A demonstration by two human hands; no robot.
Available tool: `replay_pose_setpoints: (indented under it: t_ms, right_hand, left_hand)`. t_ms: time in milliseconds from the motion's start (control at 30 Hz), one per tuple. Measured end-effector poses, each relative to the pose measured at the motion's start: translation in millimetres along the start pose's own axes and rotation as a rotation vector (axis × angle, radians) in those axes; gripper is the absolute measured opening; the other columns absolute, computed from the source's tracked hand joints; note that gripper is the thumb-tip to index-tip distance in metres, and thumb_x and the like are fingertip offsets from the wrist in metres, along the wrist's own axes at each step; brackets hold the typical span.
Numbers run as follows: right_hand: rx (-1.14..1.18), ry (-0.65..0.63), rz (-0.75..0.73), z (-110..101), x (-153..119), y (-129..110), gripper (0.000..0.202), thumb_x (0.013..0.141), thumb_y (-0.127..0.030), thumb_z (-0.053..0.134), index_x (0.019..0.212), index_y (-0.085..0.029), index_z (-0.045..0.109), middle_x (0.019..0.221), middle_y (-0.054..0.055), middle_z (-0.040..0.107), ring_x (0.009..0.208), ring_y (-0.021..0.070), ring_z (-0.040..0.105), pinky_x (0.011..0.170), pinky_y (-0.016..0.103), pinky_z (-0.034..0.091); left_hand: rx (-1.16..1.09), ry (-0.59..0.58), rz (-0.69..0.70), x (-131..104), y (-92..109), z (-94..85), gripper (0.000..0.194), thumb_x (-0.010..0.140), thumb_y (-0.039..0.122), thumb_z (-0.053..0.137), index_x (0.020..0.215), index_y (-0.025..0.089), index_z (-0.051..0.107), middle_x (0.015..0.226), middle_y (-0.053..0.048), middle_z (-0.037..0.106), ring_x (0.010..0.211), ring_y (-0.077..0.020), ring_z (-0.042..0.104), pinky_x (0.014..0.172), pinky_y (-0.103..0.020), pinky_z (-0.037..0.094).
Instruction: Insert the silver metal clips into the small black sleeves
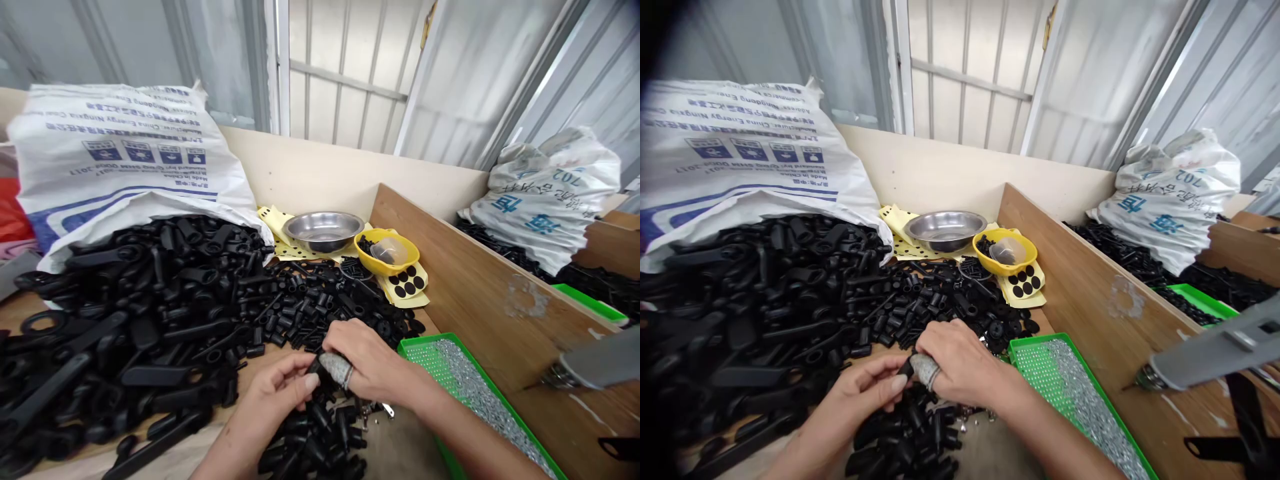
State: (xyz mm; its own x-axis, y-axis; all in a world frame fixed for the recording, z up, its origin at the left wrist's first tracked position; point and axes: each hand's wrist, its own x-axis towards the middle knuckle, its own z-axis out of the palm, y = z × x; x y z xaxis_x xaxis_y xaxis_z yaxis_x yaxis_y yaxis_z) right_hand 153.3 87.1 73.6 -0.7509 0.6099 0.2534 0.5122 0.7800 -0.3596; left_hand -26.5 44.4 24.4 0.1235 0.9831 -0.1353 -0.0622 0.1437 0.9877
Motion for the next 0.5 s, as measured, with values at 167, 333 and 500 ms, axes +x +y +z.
replay_pose_setpoints:
  t_ms: [167,333,500]
  right_hand:
    - [-0.103,-0.237,-0.016,-9,-13,-10,0.016,0.073,-0.004,0.041,0.079,-0.018,0.044,0.078,0.001,0.05,0.071,0.0139,0.045,0.069,0.024,0.034]
    - [0.038,-0.26,0.016,-3,-19,-15,0.011,0.08,-0.011,0.042,0.085,-0.018,0.048,0.082,0.001,0.055,0.072,0.0138,0.048,0.066,0.022,0.036]
    - [0.126,-0.247,0.15,5,-24,-23,0.013,0.08,-0.013,0.04,0.084,-0.018,0.051,0.081,0.001,0.059,0.069,0.0142,0.05,0.064,0.023,0.036]
  left_hand:
    - [0.181,-0.075,0.134,-11,-13,-1.8,0.029,0.073,0.043,0.062,0.09,0.02,0.07,0.072,-0.001,0.07,0.064,-0.0167,0.06,0.058,-0.024,0.049]
    - [0.328,-0.118,0.228,-24,-4,-0.3,0.022,0.08,0.033,0.056,0.094,0.022,0.069,0.081,0.0,0.073,0.076,-0.0198,0.065,0.069,-0.025,0.052]
    - [0.515,-0.016,0.311,-32,-9,-0.9,0.019,0.083,0.031,0.054,0.096,0.025,0.067,0.08,0.001,0.072,0.08,-0.0197,0.067,0.068,-0.024,0.054]
